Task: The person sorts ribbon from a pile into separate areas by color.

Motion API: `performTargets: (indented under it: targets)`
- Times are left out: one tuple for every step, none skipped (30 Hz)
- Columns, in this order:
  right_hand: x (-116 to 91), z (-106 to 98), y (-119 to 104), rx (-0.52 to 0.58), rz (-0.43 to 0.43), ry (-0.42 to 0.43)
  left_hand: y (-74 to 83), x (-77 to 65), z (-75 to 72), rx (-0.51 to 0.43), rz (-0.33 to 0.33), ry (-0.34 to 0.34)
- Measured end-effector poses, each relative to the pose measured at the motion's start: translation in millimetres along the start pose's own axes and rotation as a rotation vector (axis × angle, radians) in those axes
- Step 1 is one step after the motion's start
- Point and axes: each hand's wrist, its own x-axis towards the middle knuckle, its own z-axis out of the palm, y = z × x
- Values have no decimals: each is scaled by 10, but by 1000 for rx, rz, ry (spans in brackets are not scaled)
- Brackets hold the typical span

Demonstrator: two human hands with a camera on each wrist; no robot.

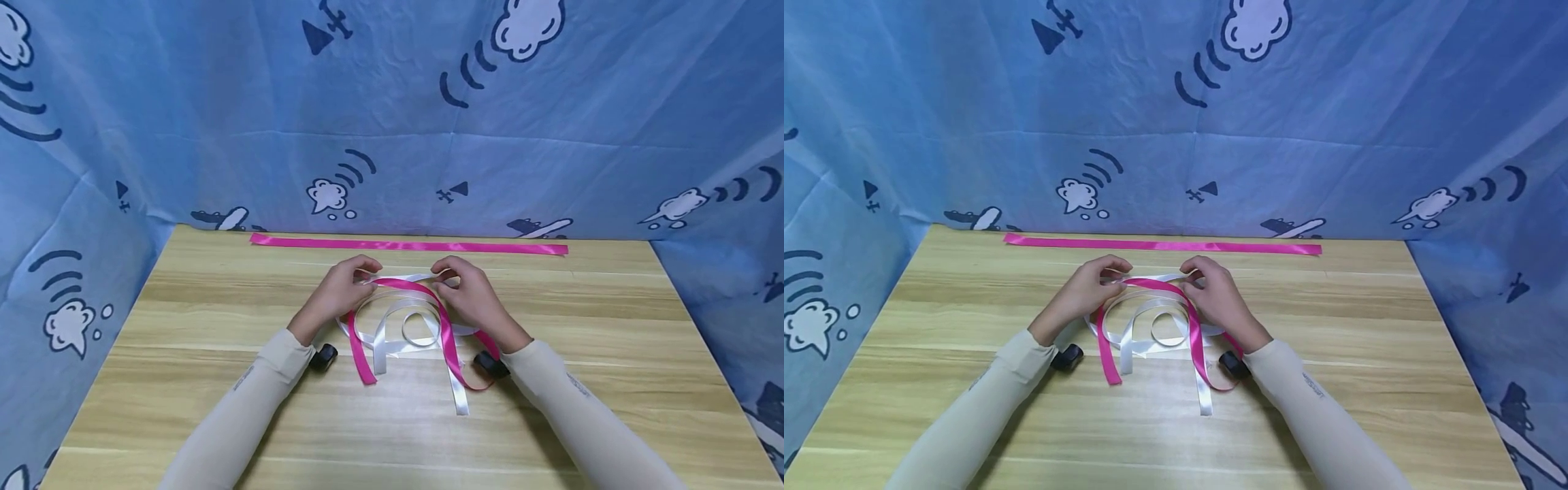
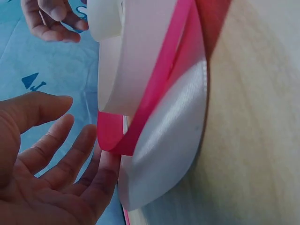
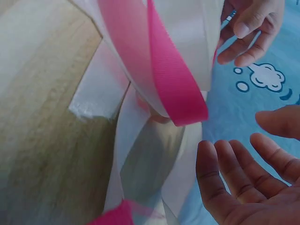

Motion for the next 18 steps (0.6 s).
performTargets:
  targets:
    - [16, 19, 7, -8, -4, -4, 2, 6, 6, 6, -1, -3]
    - [31, 36, 13, -16, -8, -7, 2, 14, 12, 12, -1, -3]
    - [41, 50, 18, -29, -10, -13, 3, 20, 18, 22, -1, -2]
    - [50, 62, 18, -42, -11, -19, 4, 28, 23, 28, 0, -1]
    - [57, 76, 22, -56, -16, -26, 1, 35, 29, 37, 3, 3]
    - [64, 89, 22, -69, -19, -33, 0, 39, 33, 42, 3, 5]
    - [67, 101, 22, -81, -24, -39, -4, 44, 37, 49, 5, 9]
    - [69, 115, 21, -94, -30, -45, -7, 48, 41, 57, 6, 12]
    - [70, 127, 20, -109, -33, -51, -10, 51, 45, 65, 10, 14]
    - [72, 140, 18, -119, -36, -54, -15, 53, 47, 70, 12, 15]
    - [74, 152, 17, -127, -39, -56, -17, 55, 50, 73, 14, 16]
    - [75, 163, 16, -134, -42, -57, -16, 54, 54, 76, 16, 16]
    - [77, 173, 14, -138, -41, -59, -20, 55, 58, 84, 20, 17]
    - [78, 181, 14, -144, -40, -61, -21, 53, 62, 89, 21, 16]
    - [78, 187, 9, -147, -36, -63, -23, 53, 66, 93, 23, 15]
    - [80, 194, 9, -149, -33, -66, -24, 51, 71, 97, 24, 15]
    - [82, 201, 6, -154, -27, -70, -26, 49, 75, 101, 25, 13]
    - [83, 206, 5, -158, -21, -75, -32, 47, 80, 105, 27, 13]
